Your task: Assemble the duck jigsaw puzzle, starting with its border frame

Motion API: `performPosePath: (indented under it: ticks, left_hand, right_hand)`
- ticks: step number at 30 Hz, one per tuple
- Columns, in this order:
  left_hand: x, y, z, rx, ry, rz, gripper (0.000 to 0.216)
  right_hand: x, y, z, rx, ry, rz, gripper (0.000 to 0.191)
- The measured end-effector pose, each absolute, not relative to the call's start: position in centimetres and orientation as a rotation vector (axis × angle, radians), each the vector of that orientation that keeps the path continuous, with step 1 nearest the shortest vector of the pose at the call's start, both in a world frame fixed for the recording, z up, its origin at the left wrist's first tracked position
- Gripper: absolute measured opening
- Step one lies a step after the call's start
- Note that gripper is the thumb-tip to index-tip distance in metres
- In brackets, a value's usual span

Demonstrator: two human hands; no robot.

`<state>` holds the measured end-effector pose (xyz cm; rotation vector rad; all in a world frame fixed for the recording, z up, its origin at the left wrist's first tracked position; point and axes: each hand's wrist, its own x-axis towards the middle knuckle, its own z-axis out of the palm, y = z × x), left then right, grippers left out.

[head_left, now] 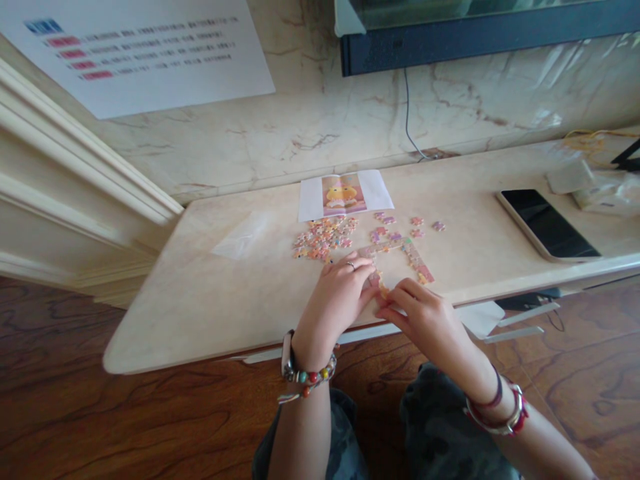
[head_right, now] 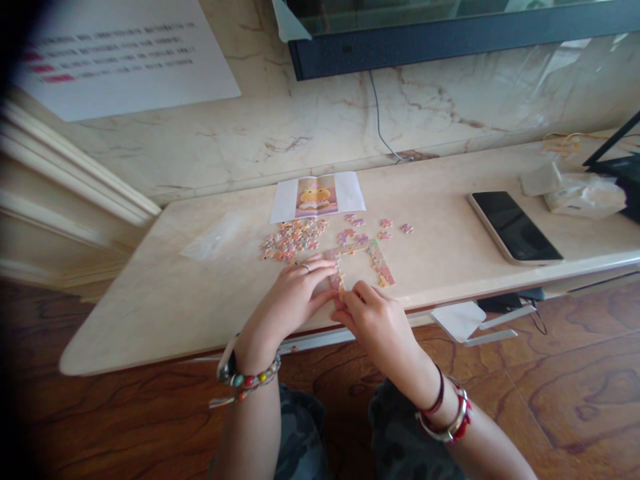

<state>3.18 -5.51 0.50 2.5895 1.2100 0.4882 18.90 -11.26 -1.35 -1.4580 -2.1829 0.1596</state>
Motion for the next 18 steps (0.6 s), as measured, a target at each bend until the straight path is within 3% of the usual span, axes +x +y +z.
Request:
performPosePath:
  ticks: [10,18]
  left_hand:
    - [3.6,-5.5,0.4,2.525,1.270,0.512,0.033]
    - [3.8,-5.7,0.5,2.497,1.311,0.502,0.027]
  right_hand:
    - [19.5,-11.6,-2.2,-1.359,-2.085,0.278,0.014]
    - [20.5,-11.4,-1.8,-1.284,-2.301,0.141,0.021]
